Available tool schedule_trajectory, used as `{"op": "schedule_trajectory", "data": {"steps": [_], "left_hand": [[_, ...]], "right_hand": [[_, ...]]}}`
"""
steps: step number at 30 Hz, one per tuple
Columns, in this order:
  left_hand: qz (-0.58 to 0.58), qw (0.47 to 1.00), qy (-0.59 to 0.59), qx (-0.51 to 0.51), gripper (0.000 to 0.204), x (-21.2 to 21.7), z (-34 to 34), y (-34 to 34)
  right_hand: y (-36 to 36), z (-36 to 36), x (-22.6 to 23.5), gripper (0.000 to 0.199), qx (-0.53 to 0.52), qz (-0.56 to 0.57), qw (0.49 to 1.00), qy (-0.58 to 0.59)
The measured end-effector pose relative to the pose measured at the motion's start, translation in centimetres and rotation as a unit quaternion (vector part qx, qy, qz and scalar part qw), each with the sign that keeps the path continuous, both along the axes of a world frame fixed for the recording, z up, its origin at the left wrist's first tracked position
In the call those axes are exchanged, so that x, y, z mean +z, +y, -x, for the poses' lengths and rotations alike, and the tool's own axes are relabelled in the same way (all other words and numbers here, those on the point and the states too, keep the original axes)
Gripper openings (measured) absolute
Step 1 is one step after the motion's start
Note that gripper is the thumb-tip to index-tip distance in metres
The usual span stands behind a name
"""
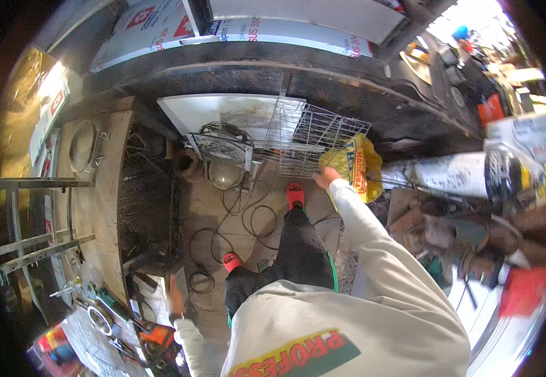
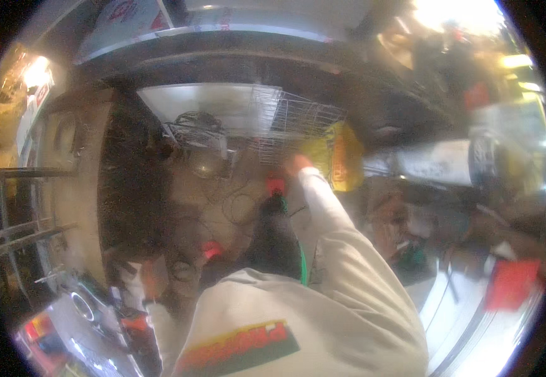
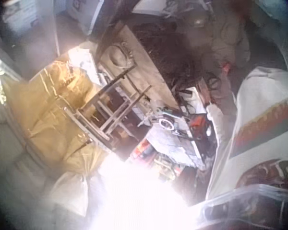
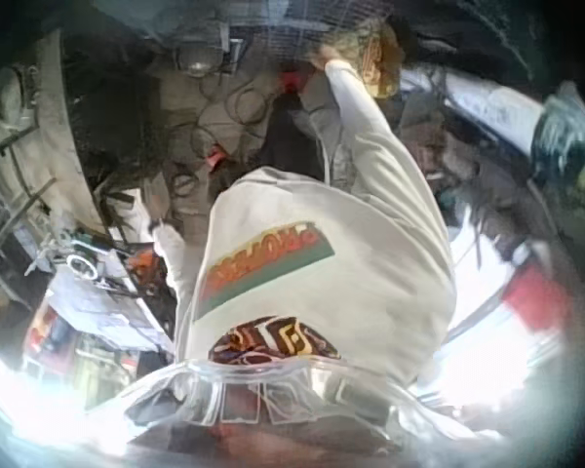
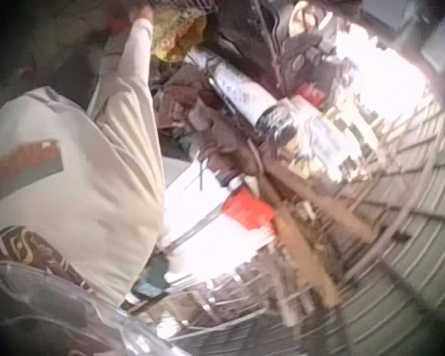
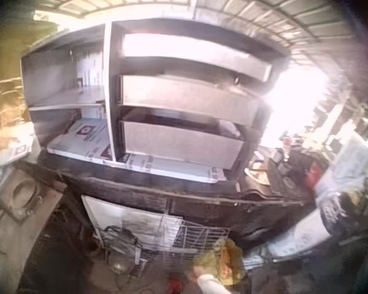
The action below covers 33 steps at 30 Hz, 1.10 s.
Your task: The person assembles a metal wire cage by hand, using pliers to bend and secure the wire frame. They repeatedly adjust and tighten sections of the cage, ensuring the structure is stable.
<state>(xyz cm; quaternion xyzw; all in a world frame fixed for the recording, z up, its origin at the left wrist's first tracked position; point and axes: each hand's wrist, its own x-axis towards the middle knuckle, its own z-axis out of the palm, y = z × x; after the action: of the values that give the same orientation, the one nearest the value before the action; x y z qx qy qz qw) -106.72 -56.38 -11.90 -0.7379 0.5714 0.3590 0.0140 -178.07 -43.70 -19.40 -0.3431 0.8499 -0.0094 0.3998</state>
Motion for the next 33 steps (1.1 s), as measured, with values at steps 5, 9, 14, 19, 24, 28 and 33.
{"op": "schedule_trajectory", "data": {"steps": [5, 9, 14, 19, 24, 28, 33], "left_hand": [[-0.202, 0.935, 0.108, 0.272, 0.047, 1.4, 4.9, 18.2], [-0.287, 0.897, 0.142, 0.304, 0.045, 5.5, 14.6, 30.7], [-0.297, 0.891, 0.154, 0.305, 0.042, 7.3, 20.9, 33.5], [-0.277, 0.875, 0.184, 0.352, 0.039, 8.6, 24.1, 35.6], [-0.257, 0.783, 0.256, 0.505, 0.036, 8.6, 26.0, 36.3], [-0.277, 0.824, 0.195, 0.454, 0.039, 7.8, 24.7, 44.2], [-0.262, 0.792, 0.231, 0.501, 0.043, 5.9, 23.5, 46.0]], "right_hand": [[-5.3, 18.4, -11.3, 0.067, 0.011, -0.064, 0.996, 0.059], [-14.0, 21.2, -7.7, 0.088, 0.058, -0.086, 0.992, 0.074], [-13.2, 24.8, -13.1, 0.082, 0.064, -0.135, 0.983, 0.104], [-11.4, 21.3, -13.6, 0.085, 0.113, -0.137, 0.973, 0.146], [-11.6, 23.8, -15.9, 0.094, 0.120, -0.059, 0.981, 0.140], [-14.1, 21.7, -15.3, 0.080, 0.051, 0.012, 0.990, 0.134], [-14.0, 25.2, -18.3, 0.063, 0.138, -0.093, 0.960, 0.224]]}}
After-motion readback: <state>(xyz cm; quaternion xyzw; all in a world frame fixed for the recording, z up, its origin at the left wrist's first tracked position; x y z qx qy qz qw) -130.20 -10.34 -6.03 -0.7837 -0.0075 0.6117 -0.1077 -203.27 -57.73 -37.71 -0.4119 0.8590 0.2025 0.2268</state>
